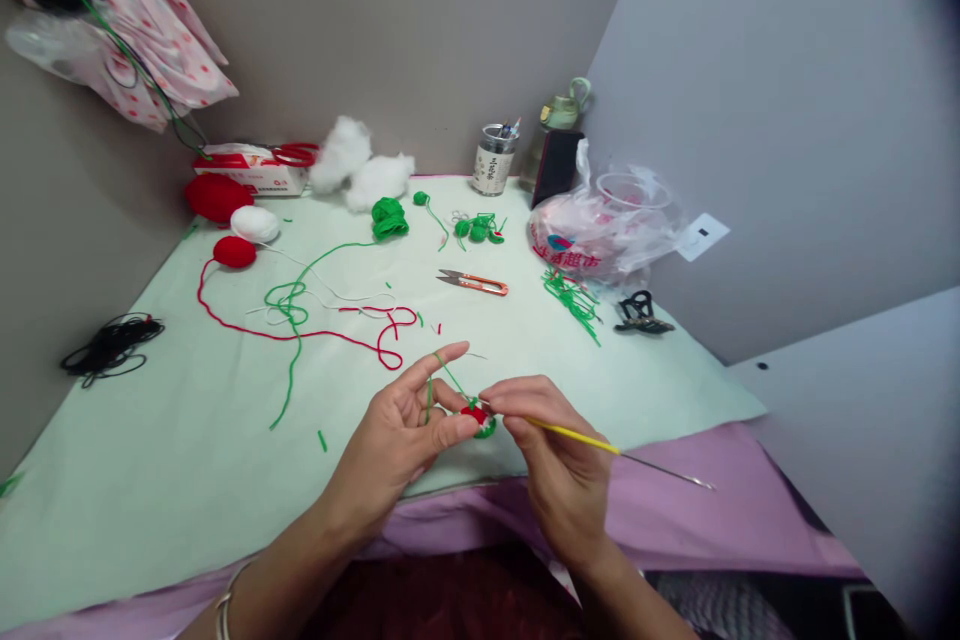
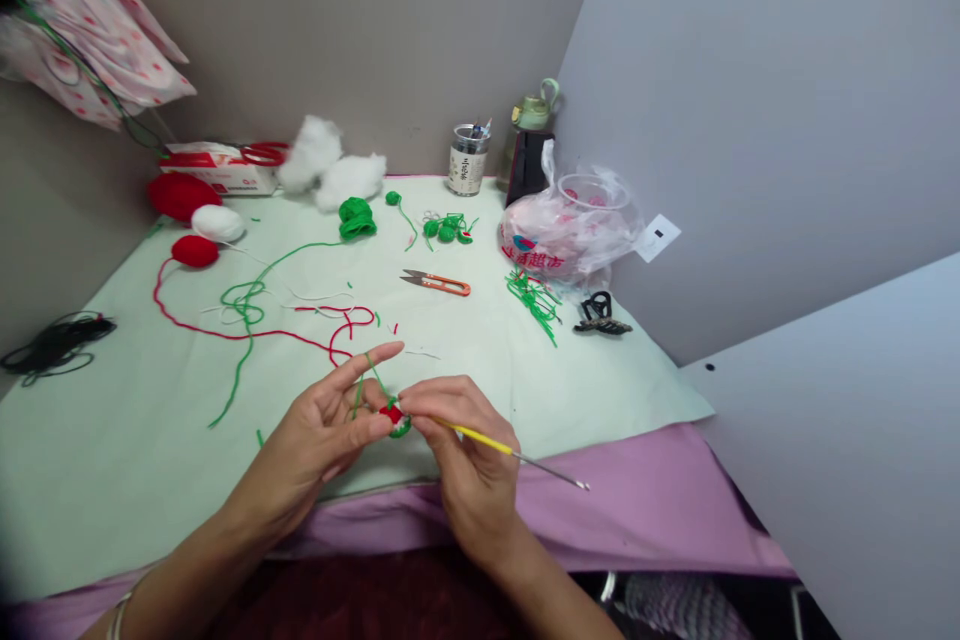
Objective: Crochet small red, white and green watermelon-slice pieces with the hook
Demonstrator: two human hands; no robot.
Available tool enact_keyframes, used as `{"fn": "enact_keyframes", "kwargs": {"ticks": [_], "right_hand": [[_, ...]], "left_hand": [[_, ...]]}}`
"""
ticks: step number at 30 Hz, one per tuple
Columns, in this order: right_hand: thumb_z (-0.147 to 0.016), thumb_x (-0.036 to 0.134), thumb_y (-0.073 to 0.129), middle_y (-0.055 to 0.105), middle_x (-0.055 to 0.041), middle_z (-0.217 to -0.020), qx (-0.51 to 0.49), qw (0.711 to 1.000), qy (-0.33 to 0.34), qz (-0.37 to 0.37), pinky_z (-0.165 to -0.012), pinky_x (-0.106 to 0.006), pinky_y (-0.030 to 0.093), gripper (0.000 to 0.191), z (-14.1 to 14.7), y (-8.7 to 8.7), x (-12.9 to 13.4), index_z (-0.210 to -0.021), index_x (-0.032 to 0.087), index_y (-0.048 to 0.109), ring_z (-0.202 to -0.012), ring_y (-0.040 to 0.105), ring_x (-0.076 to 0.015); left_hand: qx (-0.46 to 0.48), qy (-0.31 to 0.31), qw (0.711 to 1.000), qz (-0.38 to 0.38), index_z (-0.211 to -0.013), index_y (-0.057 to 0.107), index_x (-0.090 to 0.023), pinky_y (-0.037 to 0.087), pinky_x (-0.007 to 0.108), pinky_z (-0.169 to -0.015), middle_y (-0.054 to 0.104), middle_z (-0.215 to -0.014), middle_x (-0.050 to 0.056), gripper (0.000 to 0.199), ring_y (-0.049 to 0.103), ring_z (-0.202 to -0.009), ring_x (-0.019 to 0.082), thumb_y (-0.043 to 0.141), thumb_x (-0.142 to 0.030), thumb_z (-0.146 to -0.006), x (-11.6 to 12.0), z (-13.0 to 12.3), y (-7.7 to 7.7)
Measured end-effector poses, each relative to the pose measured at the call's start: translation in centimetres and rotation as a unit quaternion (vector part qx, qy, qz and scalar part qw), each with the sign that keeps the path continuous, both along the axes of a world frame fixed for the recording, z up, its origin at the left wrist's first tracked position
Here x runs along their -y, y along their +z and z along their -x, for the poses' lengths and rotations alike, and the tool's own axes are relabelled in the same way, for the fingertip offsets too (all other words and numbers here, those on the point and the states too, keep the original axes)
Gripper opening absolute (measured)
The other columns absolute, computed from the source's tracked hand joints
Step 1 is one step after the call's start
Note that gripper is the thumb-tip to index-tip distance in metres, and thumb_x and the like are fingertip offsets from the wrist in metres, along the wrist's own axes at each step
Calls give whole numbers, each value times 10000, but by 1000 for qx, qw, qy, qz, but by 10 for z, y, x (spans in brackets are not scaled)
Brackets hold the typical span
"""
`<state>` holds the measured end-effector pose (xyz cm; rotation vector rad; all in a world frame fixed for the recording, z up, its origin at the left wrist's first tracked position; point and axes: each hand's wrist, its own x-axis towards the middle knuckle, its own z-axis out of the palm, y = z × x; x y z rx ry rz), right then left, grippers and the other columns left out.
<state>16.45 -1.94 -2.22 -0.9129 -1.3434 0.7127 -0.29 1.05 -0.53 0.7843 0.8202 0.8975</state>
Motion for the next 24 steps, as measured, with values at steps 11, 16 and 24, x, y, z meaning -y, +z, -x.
{"fn": "enact_keyframes", "kwargs": {"ticks": [11,16,24], "right_hand": [[-1005,238,688,783,-32,-897,-61,998,17,25,-770,-308,600,149,0,-2,-5,-988,285,828,-861,728,-183],[-1002,334,698,775,-40,-894,-125,989,33,77,-735,-307,614,149,-1,-8,-5,-950,253,811,-789,719,-170],[-1001,315,702,760,-28,-894,-163,981,41,98,-748,-302,597,134,-5,-13,-5,-959,248,811,-776,709,-157]], "left_hand": [[12,9,1000,12,-1335,712,-257,168,177,-386,591,-828,-53,631,291,-453,-5,940,-286,-747,3,-3,3],[-3,9,1000,14,-1515,563,-244,175,186,-405,610,-858,-39,843,294,-458,-5,930,-315,-759,4,-2,3],[17,-6,999,32,-1485,589,-258,183,182,-423,598,-911,-28,771,301,-462,-17,901,-296,-781,4,0,3]]}}
